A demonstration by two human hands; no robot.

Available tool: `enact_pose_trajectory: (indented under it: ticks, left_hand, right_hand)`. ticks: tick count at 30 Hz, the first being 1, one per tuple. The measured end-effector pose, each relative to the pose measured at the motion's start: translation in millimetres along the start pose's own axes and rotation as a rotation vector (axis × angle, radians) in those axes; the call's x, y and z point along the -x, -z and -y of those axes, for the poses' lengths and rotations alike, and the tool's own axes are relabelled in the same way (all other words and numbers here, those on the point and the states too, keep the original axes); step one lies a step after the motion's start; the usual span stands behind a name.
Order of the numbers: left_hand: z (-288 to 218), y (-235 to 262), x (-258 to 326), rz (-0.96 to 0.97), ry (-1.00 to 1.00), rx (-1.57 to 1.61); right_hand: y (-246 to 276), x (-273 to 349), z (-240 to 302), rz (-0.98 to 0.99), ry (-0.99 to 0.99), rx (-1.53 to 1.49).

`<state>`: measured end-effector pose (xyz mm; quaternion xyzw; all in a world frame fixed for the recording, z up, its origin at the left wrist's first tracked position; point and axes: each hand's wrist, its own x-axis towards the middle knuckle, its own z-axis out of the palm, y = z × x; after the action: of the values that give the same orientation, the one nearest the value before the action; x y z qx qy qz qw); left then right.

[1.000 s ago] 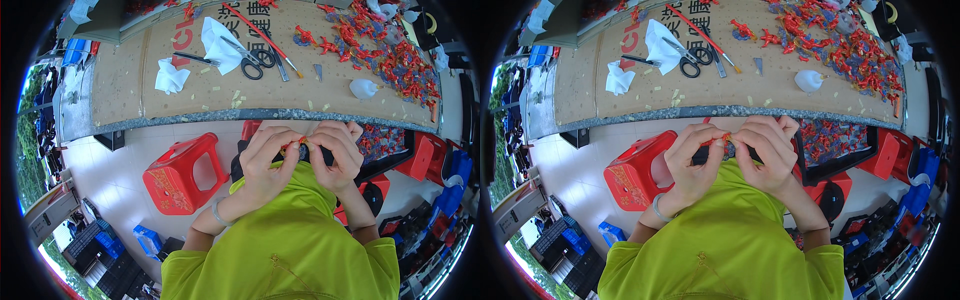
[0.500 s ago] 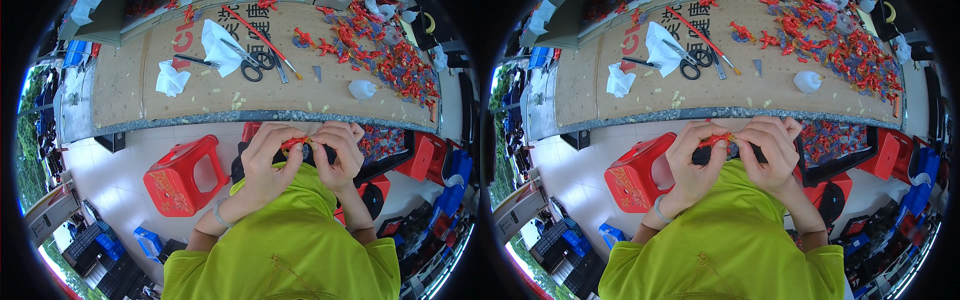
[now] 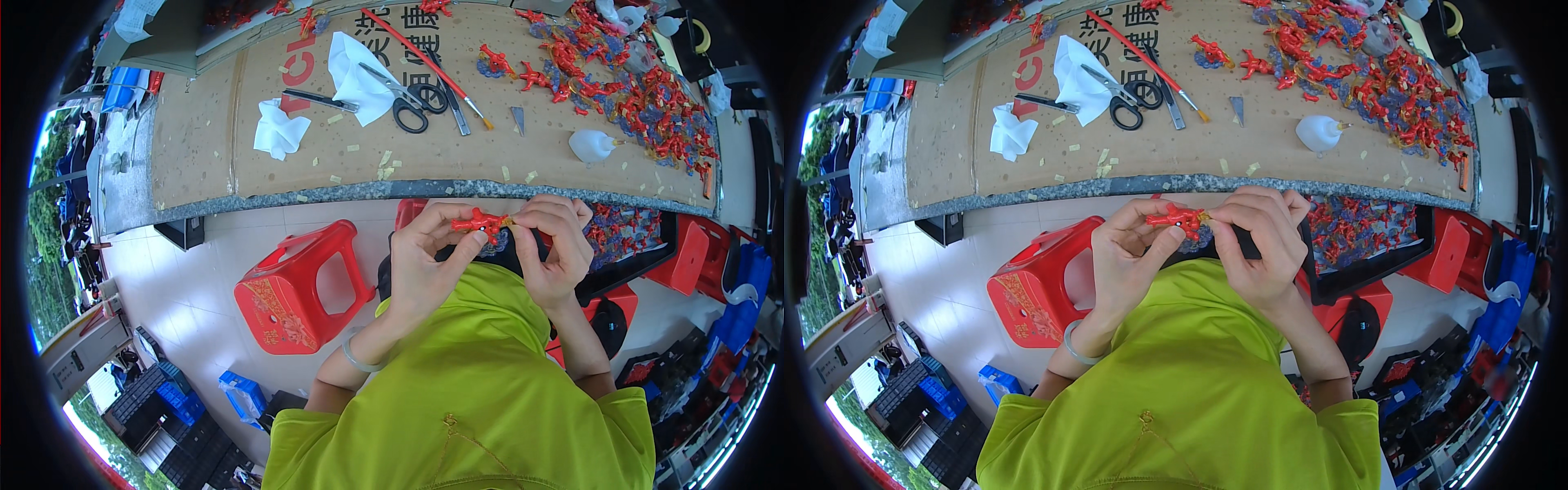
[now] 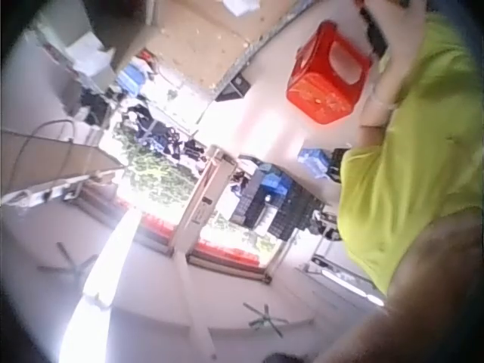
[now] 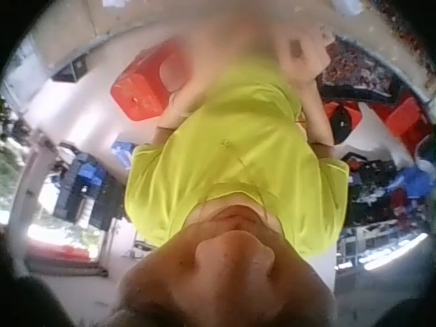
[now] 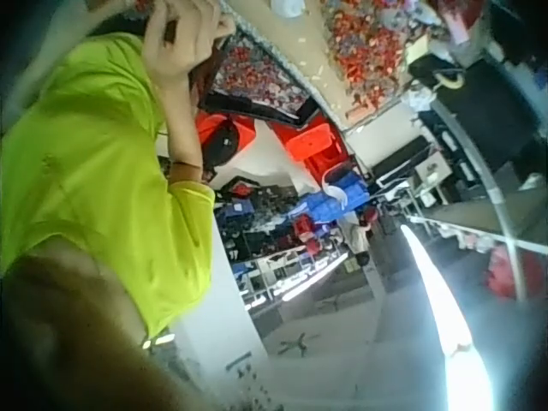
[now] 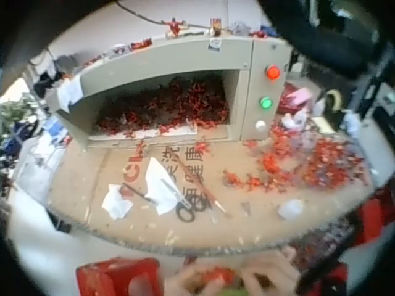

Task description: The person glues together small red plastic components using a glue bottle and a paint brush.

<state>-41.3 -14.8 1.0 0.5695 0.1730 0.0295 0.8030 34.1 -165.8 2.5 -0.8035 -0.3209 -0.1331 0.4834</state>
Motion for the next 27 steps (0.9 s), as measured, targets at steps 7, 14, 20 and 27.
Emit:
enact_pose_trajectory:
  ticks: [7, 14, 20, 27]
  left_hand:
    - [-1.0, -0.3, -1.9, -0.035, 0.024, 0.036]
    - [-4.1, 3.3, -4.6, -0.009, 0.110, 0.106]
    - [-1.7, 7.9, -7.3, 0.023, 0.192, 0.131]
    - [1.1, 6.6, -6.9, 0.020, 0.196, 0.149]
  right_hand:
    - [-0.5, 1.2, -1.9, 0.029, -0.039, -0.027]
    - [-0.3, 8.3, -3.3, 0.166, -0.482, -0.495]
    - [2.2, 9.0, -11.2, 0.338, -0.689, -0.831]
    - [0.2, 6.0, -9.3, 0.354, -0.673, -0.855]
